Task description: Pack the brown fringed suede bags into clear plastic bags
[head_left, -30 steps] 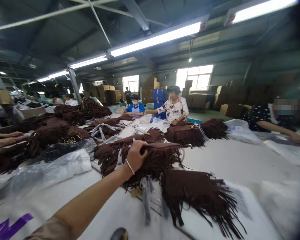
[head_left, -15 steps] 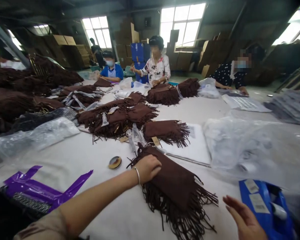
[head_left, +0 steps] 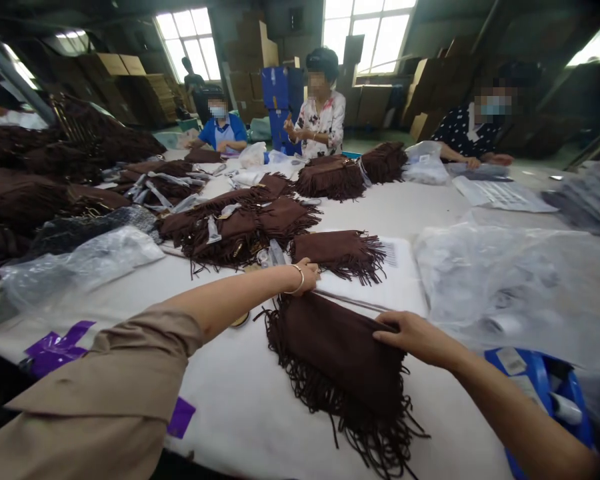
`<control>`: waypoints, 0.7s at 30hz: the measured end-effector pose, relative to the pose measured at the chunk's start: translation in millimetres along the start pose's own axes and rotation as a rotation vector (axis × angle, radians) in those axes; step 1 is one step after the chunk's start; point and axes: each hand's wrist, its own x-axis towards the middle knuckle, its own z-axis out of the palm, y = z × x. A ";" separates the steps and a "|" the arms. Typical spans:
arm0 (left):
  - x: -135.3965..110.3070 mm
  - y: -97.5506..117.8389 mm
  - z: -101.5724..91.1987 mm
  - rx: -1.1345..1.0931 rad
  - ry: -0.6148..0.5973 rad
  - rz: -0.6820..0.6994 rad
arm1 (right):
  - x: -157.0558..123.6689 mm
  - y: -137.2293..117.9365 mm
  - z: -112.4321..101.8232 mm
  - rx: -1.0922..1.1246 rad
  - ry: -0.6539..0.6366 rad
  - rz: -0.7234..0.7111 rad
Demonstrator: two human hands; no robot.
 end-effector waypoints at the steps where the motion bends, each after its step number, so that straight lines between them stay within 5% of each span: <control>1: -10.9 0.8 -8.6 0.002 -0.025 0.053 | -10.5 -14.4 -9.3 -0.028 0.036 -0.037; 6: -84.5 15.4 -58.4 0.095 -0.036 0.490 | -73.0 -85.0 -55.3 -0.189 0.181 -0.235; 10: -142.7 30.6 -90.2 0.007 0.081 0.516 | -126.7 -119.0 -80.9 -0.204 0.197 -0.240; 15: -185.6 41.5 -94.9 -0.421 0.157 0.405 | -165.1 -109.2 -94.7 -0.229 0.386 -0.238; 21: -179.0 31.7 -72.4 -0.437 0.053 0.340 | -139.8 -74.1 -91.1 -0.216 0.319 -0.239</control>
